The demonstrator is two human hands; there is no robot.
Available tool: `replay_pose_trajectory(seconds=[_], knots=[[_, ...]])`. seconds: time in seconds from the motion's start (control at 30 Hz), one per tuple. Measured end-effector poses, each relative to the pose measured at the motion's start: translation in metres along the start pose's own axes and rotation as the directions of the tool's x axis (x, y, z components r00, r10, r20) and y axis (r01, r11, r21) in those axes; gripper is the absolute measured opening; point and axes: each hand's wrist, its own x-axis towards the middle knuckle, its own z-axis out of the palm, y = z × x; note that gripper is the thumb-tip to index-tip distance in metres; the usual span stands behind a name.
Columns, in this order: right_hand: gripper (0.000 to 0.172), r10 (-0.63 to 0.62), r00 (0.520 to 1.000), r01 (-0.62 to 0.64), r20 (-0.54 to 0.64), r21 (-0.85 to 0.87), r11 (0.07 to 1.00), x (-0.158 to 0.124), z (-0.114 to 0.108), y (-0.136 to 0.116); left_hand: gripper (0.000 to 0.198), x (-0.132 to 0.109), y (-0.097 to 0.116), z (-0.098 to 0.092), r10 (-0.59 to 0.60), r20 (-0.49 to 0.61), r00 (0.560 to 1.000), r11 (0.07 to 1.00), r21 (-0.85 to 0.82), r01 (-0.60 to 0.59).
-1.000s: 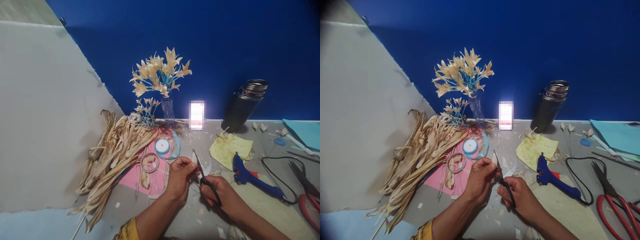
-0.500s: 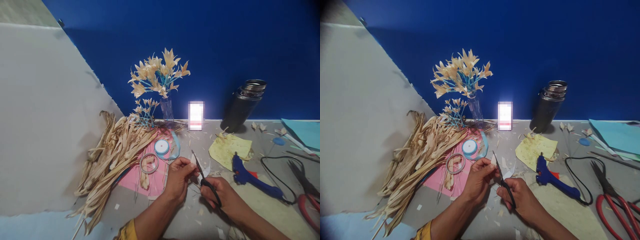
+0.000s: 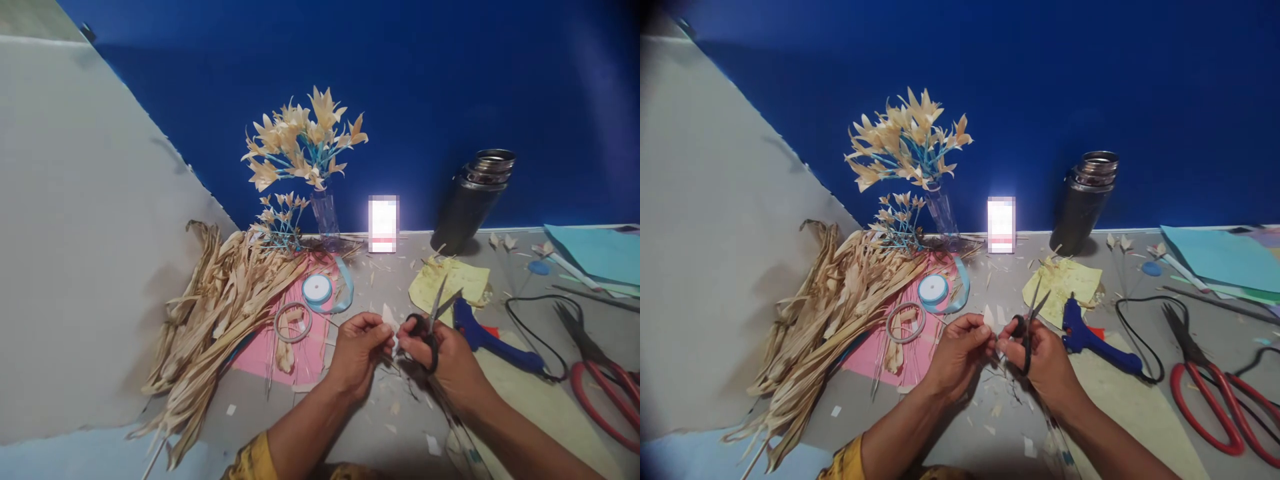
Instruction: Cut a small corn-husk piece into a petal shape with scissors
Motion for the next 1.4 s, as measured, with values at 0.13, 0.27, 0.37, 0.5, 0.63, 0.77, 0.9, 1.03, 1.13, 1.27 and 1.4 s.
replay_pose_trajectory(seconds=[0.13, 0.27, 0.37, 0.5, 0.63, 0.77, 0.9, 1.03, 1.13, 1.27, 1.4], knots=[[0.037, -0.001, 0.999, -0.001, 0.032, 0.034, 0.999, 0.001, -0.004, 0.005, 0.035, -0.002, -0.005, 0.003, 0.004, 0.024, 1.0, 0.996, 0.089, -0.006], [0.036, 0.012, 0.999, -0.015, 0.052, 0.061, 0.998, 0.0, -0.008, 0.013, 0.032, -0.004, -0.005, 0.002, -0.046, 0.069, 0.997, 0.99, 0.137, 0.036], [0.034, 0.031, 0.997, -0.035, 0.077, 0.061, 0.997, -0.001, -0.008, 0.012, 0.032, -0.004, -0.001, 0.0, -0.11, 0.1, 0.989, 0.987, 0.129, 0.097], [0.032, 0.02, 0.993, -0.024, 0.118, 0.034, 0.999, -0.003, -0.006, 0.007, 0.03, -0.002, 0.004, -0.002, -0.125, 0.125, 0.984, 0.983, 0.148, 0.106], [0.035, 0.035, 0.989, -0.051, 0.142, 0.11, 0.993, -0.004, -0.006, 0.007, 0.029, -0.002, 0.005, -0.002, -0.136, 0.101, 0.986, 0.976, 0.182, 0.116], [0.031, 0.019, 0.998, -0.026, 0.056, 0.132, 0.991, -0.001, -0.009, 0.011, 0.027, -0.002, 0.007, -0.001, -0.14, 0.091, 0.986, 0.973, 0.197, 0.12], [0.039, 0.078, 0.996, -0.081, 0.036, 0.075, 0.994, 0.002, -0.013, 0.012, 0.025, -0.001, 0.01, -0.002, -0.114, 0.073, 0.991, 0.987, 0.119, 0.105], [0.054, -0.017, 0.951, 0.042, 0.309, -0.075, 0.996, 0.0, -0.015, 0.01, 0.023, 0.002, 0.016, -0.006, -0.084, 0.068, 0.994, 0.996, 0.013, 0.083], [0.062, 0.042, 0.882, 0.04, 0.47, -0.163, 0.986, -0.001, -0.017, 0.007, 0.019, 0.003, 0.021, -0.009, -0.067, 0.084, 0.994, 0.998, -0.014, 0.068], [0.067, 0.111, 0.798, 0.024, 0.593, -0.215, 0.976, -0.001, -0.019, 0.008, 0.012, 0.004, 0.028, -0.013, -0.032, 0.129, 0.991, 0.998, 0.061, 0.025], [0.068, 0.133, 0.763, 0.022, 0.633, -0.231, 0.973, 0.0, -0.021, 0.011, 0.012, 0.005, 0.031, -0.014, -0.027, 0.13, 0.991, 0.991, 0.13, 0.01]])
